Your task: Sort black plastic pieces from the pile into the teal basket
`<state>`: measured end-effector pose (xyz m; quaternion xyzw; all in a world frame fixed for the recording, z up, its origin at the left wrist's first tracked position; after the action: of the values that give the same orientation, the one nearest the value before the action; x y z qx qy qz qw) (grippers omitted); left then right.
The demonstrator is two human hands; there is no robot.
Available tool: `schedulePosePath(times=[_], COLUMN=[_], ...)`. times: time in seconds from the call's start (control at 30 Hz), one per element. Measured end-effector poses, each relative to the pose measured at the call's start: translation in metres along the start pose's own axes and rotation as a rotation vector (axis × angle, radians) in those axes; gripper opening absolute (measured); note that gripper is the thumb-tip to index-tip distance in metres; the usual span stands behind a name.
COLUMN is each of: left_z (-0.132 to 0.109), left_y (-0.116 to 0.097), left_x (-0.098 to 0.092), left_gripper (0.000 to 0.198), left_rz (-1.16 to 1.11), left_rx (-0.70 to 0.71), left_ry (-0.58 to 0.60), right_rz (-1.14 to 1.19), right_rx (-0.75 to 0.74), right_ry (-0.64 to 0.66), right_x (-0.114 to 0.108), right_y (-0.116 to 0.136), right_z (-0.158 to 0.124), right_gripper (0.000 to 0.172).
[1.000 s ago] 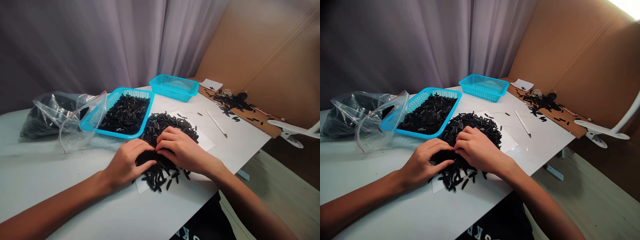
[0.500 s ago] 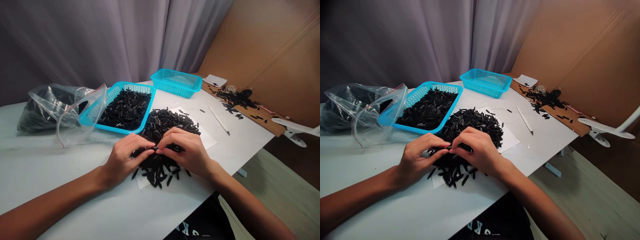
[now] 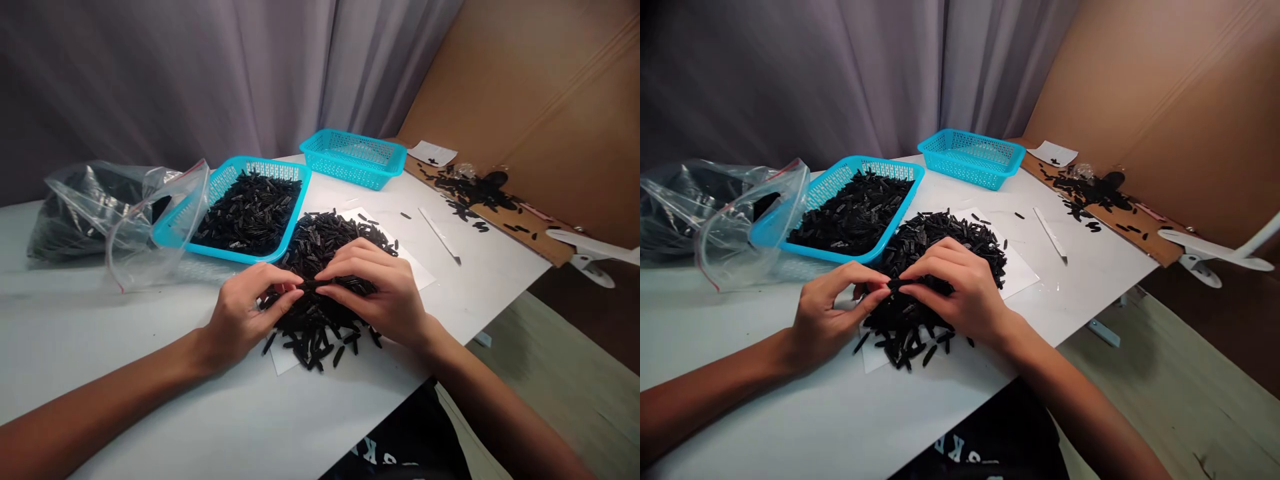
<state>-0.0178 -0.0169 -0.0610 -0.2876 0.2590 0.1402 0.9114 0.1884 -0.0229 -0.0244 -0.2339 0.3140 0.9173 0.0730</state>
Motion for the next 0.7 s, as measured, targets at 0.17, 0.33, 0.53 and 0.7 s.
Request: schedulePosePath(times=[0.17,0.33,0.53,0.7], left_z=[0.001,-0.001,-0.002,-0.002], left_y=[0.001,0.005,0.004,0.005], left_x=[0.004,0.006,0.007,0.008], left_gripper=[0.009,0.010,0.009,0.008], left_rz=[-0.001,0.009,0.023,0.033], left_rx=[0.047,0.059,0.065,0.061], left_ry=[0.092,0.143,0.165,0.177], right_rz=[0.042,-0.115,-0.197,-0.228], right_rx=[-0.052,-0.169,-0.245,-0.277], right_ry=[-0.147,-0.156,-0.182,-0.190], right_x=[-0.011,-0.022,-0.033,-0.040], right_y=[0.013,0.032,0.046,0.052], right_z=[0.010,0.028,0.041,0.046], right_gripper=[0.013,0.012,0.011,0.011])
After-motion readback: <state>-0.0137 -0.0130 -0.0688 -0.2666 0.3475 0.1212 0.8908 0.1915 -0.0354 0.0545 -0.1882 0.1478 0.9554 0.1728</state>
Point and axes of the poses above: each hand's wrist, its own z-axis towards the middle knuckle, its own x-axis out of the palm, y = z × x, the point moved 3 cm from there along z, towards the middle knuckle, and after that the axes turned 7 degrees about z, right-handed, at the moved point
